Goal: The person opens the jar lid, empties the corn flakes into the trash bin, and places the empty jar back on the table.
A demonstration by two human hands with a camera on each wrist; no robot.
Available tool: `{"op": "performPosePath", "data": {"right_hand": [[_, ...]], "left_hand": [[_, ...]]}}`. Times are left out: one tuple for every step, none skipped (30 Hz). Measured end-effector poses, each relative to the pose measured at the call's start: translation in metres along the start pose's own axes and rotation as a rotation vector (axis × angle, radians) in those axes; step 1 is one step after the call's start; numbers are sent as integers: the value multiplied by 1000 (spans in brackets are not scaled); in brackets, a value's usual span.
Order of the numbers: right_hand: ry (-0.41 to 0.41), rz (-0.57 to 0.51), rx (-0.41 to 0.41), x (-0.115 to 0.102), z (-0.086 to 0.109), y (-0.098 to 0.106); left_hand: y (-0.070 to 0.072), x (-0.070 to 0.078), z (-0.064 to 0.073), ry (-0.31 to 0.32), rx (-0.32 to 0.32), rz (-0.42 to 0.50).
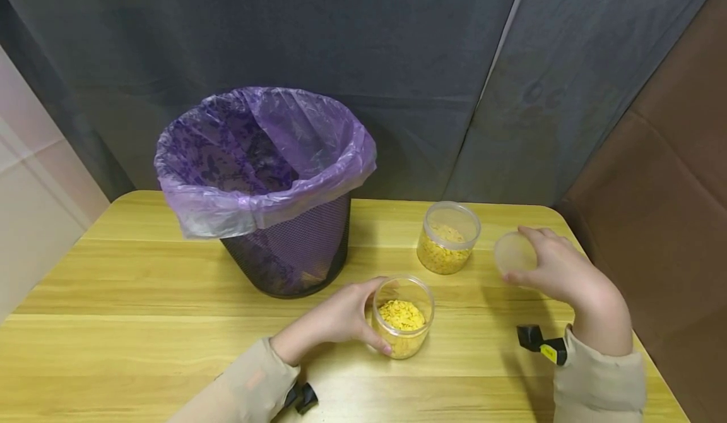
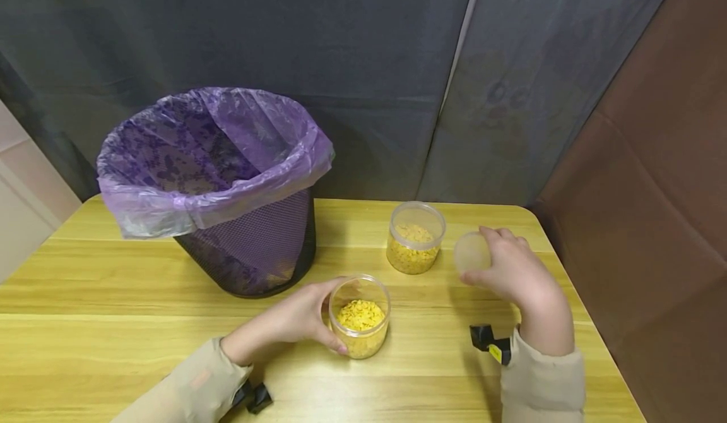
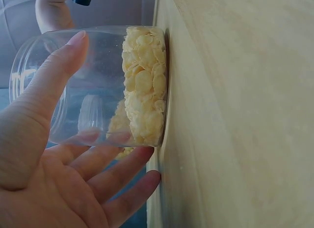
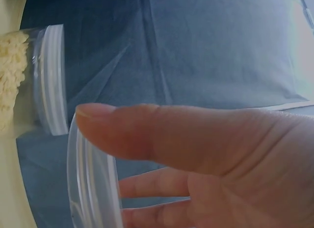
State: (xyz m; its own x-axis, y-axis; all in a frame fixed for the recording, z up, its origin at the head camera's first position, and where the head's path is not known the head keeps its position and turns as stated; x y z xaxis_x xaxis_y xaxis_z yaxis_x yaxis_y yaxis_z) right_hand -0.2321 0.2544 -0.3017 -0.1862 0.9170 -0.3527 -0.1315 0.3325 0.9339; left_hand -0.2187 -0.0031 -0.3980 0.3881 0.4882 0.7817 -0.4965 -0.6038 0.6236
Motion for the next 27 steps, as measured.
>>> {"op": "performPosePath", "data": {"right_hand": [[-5,-3,-6,2,-1,-1],[-11,-2,-11,4,-1,-1],[-16,-4,-17,5,-2,-2],[-20,-4,-23,6,-3,-3],[-22,-5,-26,8,-3,-4],[-24,-8,-28,9,-4,-5],[-27,-11,-31,10,-5,-6],[-28,-12,-33,11,-6,-7],[-30,-18,-35,12,-7,-9],[-33,-21,-39,13,-8,-10],[-33,-24,-42,15,-9,-11],[-36,-27,-46,16,-10,-13],[-40,-30,-50,18,-11,-14],[-44,-33,-54,20,-12,-16],[-48,-38,-57,22,-13,-17],[-51,-41,-61,24,-14,-19],[-56,-46,-63,26,-15,-21],[-62,-51,-67,28,-16,-22],[-69,-57,-71,30,-18,-24],[-75,-64,-76,32,-19,-26],[-81,-70,-83,33,-20,-28],[-86,-76,-89,35,-21,-29],[-91,-83,-96,36,-22,-31],[-95,-89,-101,38,-22,-33],[-99,-95,-108,39,-23,-35],[-102,-101,-115,41,-24,-36],[-104,-104,-119,42,-24,-38]], "left_hand": [[0,0,0,-1,0,3],[0,0,0,-2,0,5],[0,0,0,-1,0,9],[0,0,0,-2,0,12],[0,0,0,-1,0,14],[0,0,0,-2,0,13],[0,1,0,-1,0,13],[0,1,0,-1,-1,12],[1,1,0,-2,0,13],[1,2,0,-3,0,10],[1,2,1,-3,0,8],[1,2,1,-5,0,9],[1,2,1,-4,0,7],[1,2,1,-5,1,6],[1,2,1,-6,2,6],[1,2,1,-6,2,5],[1,2,1,-7,2,5],[1,2,1,-7,2,6],[1,2,1,-7,2,6],[1,1,1,-7,2,6],[1,1,1,-7,2,6],[1,1,1,-7,1,5],[1,1,1,-6,1,5],[1,1,1,-6,1,4],[1,1,1,-5,0,4],[1,1,1,-5,0,3],[1,1,1,-5,0,2]]}}
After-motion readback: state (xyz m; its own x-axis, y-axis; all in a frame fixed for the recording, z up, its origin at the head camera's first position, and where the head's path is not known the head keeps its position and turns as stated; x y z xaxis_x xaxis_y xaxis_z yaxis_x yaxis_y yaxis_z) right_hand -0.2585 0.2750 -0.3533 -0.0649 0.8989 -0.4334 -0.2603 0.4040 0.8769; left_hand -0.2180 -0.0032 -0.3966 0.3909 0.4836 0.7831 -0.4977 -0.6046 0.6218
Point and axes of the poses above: each hand's wrist, its own z-axis away from the middle knuckle, its own y-axis out of the back of the hand, x = y × z, the point moved 9 cm from there along -z, towards the middle knuckle, and after that the axes turned 3 degrees about y, right-handed, at the moved point
